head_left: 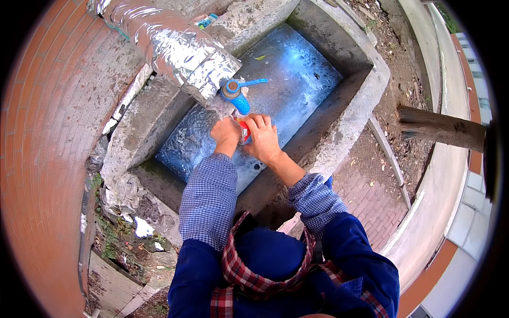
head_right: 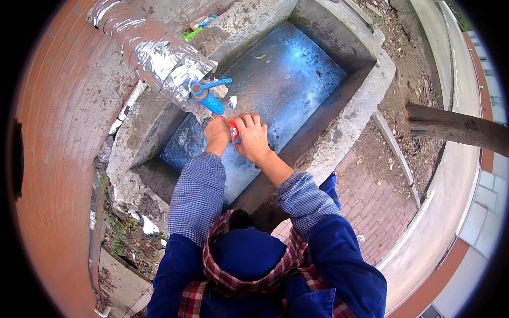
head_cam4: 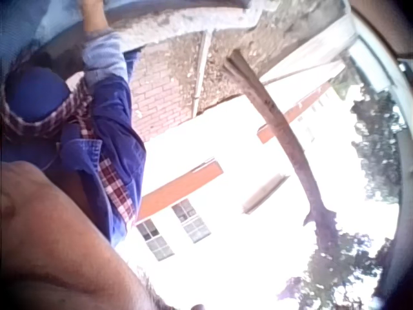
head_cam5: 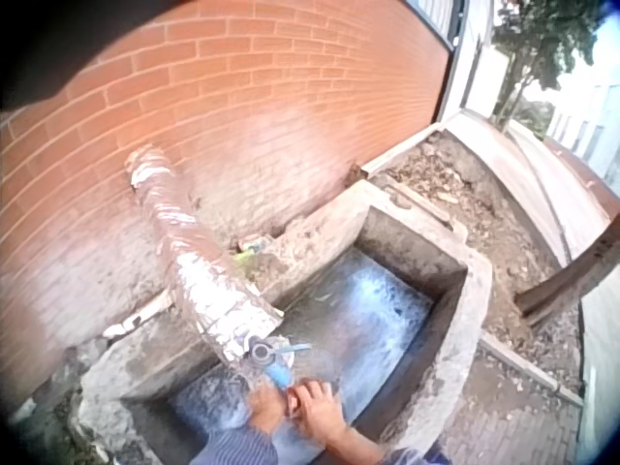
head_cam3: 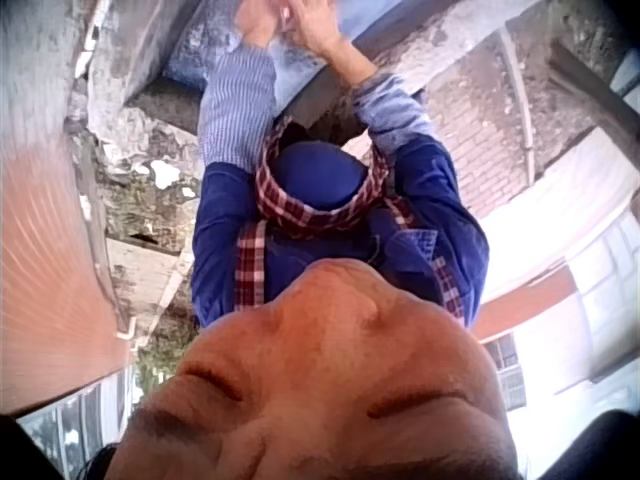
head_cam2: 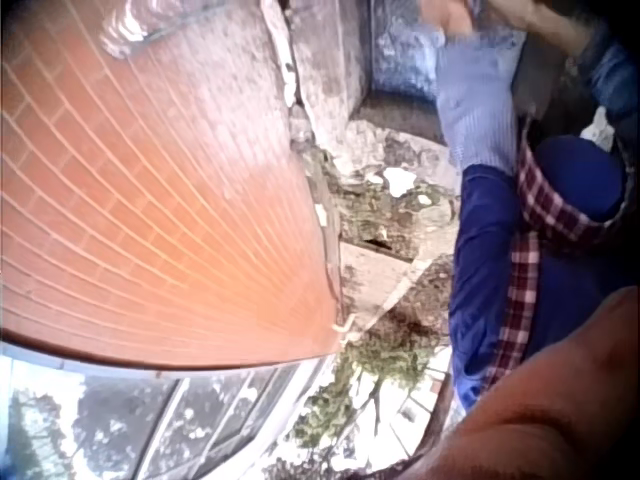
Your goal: The person walks from an indoor workshop to an outdoor water tap and proceeds to wash a small plastic container. They rinse the container under running water and scrub the inside with a red-handled brush, repeatedly filling and emptying it to clean the interior.
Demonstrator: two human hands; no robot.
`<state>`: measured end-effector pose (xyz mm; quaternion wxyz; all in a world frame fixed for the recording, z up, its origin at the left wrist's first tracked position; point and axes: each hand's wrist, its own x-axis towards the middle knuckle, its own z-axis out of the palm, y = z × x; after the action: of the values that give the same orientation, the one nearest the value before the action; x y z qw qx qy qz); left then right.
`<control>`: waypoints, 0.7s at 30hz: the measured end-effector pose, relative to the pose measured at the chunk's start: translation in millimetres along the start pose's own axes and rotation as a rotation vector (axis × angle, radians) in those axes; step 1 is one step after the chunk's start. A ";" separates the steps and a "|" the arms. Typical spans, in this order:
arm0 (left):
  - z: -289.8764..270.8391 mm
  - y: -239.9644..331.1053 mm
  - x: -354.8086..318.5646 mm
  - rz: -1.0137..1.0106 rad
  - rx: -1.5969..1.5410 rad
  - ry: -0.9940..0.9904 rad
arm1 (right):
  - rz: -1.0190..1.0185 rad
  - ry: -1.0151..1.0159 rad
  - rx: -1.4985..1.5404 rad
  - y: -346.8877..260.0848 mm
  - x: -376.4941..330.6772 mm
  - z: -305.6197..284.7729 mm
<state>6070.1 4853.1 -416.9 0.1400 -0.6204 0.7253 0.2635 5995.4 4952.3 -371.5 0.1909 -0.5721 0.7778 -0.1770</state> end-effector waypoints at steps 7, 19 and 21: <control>1.3 3.1 1.1 0.026 -0.028 -0.020 | 0.052 -0.025 0.025 1.9 2.3 -4.7; -1.7 -6.6 -19.2 0.001 -0.093 0.011 | -0.007 0.012 0.199 8.8 -11.1 7.1; -4.4 -6.1 -16.9 0.019 -0.091 0.007 | 0.019 0.013 0.198 5.3 -11.4 5.7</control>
<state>6079.8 4864.0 -405.6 0.1068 -0.6203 0.7188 0.2954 5997.0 4964.4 -378.0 0.2432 -0.5419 0.7630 -0.2549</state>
